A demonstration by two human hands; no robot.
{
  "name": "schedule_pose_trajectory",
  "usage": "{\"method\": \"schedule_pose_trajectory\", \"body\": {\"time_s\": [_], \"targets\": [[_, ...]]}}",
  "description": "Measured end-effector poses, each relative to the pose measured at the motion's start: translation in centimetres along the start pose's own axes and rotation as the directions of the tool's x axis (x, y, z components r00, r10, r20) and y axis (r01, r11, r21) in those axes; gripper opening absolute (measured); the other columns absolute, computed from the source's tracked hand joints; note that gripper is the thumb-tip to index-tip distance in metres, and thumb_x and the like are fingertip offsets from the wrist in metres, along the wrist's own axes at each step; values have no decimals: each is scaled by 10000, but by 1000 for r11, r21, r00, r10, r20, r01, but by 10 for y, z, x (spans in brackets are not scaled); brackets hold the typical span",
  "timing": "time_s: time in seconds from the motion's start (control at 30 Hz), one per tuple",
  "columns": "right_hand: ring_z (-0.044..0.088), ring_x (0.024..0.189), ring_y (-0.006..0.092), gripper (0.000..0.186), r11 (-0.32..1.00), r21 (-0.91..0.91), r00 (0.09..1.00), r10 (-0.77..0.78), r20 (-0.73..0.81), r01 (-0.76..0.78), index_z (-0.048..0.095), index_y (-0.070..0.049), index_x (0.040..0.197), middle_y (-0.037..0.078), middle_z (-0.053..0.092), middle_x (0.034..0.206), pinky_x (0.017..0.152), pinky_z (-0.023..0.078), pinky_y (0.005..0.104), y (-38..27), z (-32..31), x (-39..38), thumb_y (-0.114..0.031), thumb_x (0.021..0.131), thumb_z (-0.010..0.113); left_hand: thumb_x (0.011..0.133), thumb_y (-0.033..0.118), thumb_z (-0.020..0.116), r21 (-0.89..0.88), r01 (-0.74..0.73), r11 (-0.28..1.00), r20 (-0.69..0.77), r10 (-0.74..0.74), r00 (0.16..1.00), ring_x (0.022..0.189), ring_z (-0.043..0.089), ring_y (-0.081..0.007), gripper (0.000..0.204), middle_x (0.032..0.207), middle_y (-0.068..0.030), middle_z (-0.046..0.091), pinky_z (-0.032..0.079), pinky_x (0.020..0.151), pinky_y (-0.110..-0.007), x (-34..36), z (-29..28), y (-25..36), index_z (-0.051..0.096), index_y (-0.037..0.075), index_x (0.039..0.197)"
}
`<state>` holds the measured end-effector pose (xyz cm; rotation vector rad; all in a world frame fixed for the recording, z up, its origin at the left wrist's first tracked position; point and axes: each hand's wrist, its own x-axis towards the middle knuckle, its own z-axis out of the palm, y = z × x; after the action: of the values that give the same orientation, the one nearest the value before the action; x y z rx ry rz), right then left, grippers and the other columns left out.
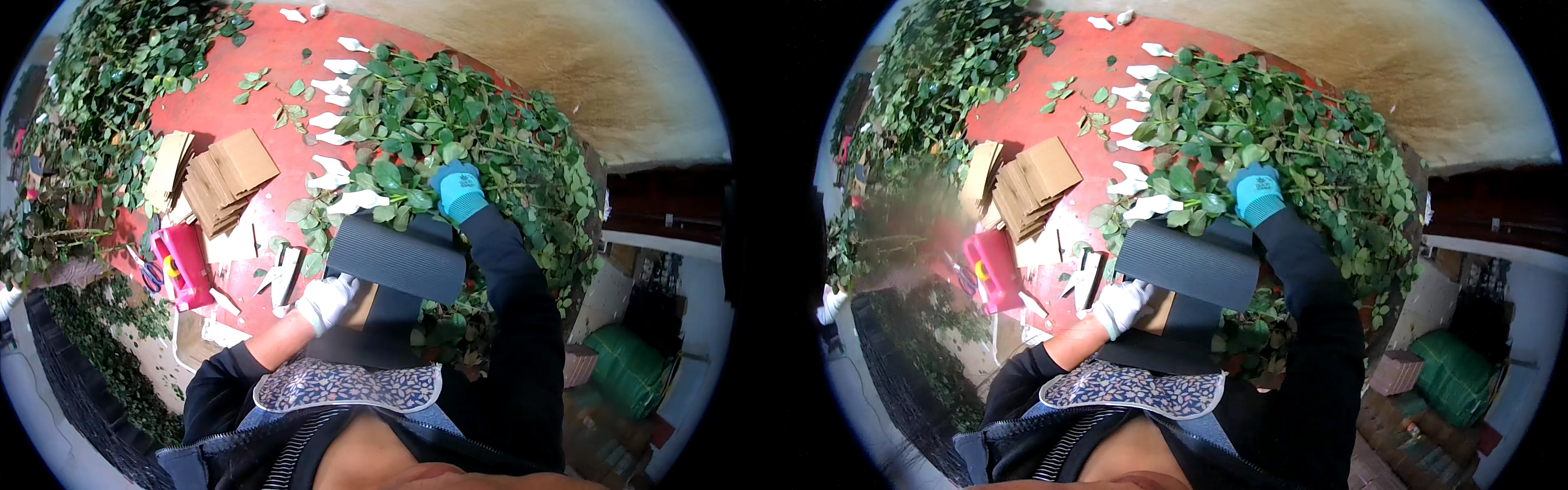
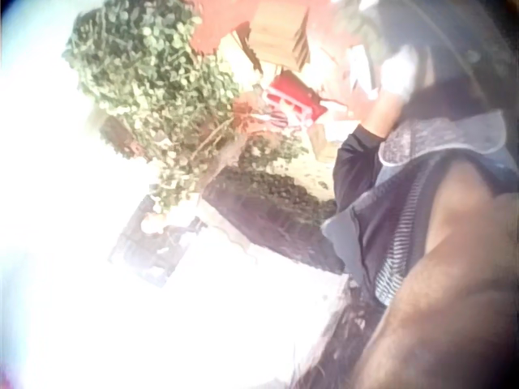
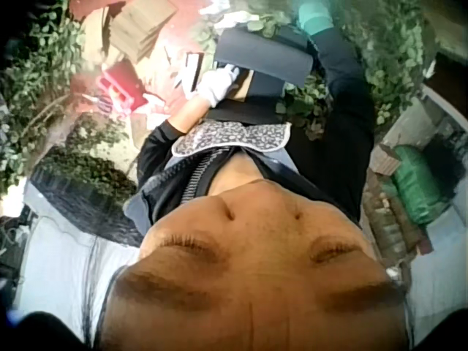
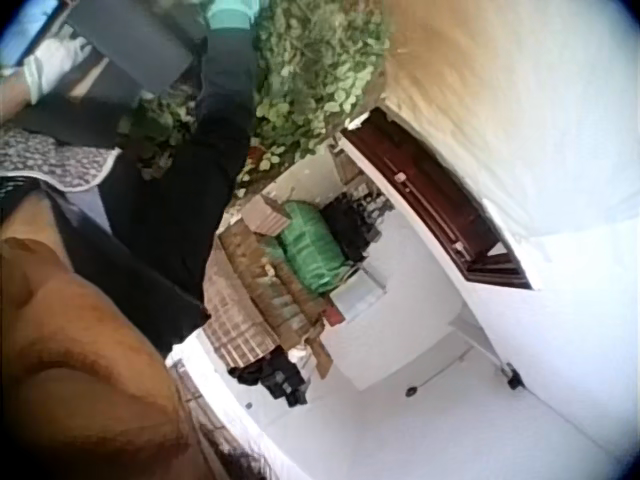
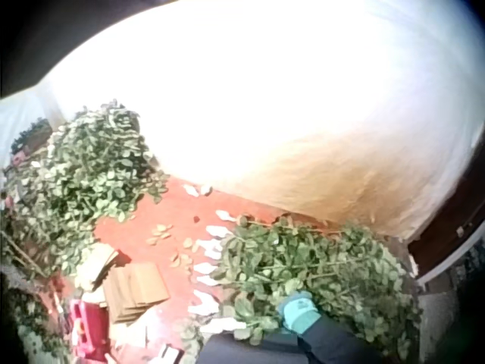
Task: The person assembles a bouquet by placing roses into a black box, adding greenery, and inserting a cardboard spacer.
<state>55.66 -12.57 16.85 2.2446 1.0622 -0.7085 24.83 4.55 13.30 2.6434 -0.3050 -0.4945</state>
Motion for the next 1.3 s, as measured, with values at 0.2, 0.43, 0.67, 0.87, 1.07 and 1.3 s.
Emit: {"method": "schedule_pose_trajectory", "body": {"time_s": [0.2,0.43,0.67,0.87,1.07,1.3], "targets": [[620,1052,284,340,996,87,965,-3,-264,27,677,-171,1086,101,672,1082,824,526,465,-20,19,14,-256,761,731,800,317,702,-29,-16,999,-38,15,999,701,647,-294,375,979,-125,582,507,556,-437,-1,-6,3,559,63,1036],[652,920,357,340,980,189,942,2,-335,65,632,-99,965,154,682,947,769,540,465,21,10,-17,-173,662,769,818,170,610,-92,-42,995,-119,31,992,670,651,-287,334,1083,-140,576,511,534,-426,-2,-3,0,569,53,1128],[626,871,258,279,-17,963,656,735,-171,270,666,-64,1053,129,659,1014,760,514,380,142,-12,-124,-276,910,554,844,121,564,-195,-9,981,-98,-10,995,733,657,-356,173,935,-161,608,516,603,-466,-3,-8,-4,543,64,1007],[615,938,204,329,-101,805,701,563,-438,584,561,4,1240,105,619,1104,796,544,357,135,-5,-289,-225,1035,444,946,190,476,-206,-14,978,-155,-18,988,717,667,-330,242,856,-139,669,530,604,-447,3,12,-7,559,63,1134],[559,1030,421,409,838,396,912,-259,-318,376,603,-9,1195,204,602,1091,899,452,471,-6,-23,-266,-204,840,657,788,-21,558,-535,-316,783,-438,63,897,975,659,-307,484,1158,-164,646,546,772,-375,5,41,-42,579,65,1264],[629,729,415,303,633,715,942,-316,-110,296,676,-41,916,204,663,801,650,504,470,-79,82,-210,-324,810,691,780,85,724,-898,72,-434,-20,204,979,1139,571,-166,618,1286,-64,559,445,989,-302,-39,-16,-33,479,45,1345]]}}
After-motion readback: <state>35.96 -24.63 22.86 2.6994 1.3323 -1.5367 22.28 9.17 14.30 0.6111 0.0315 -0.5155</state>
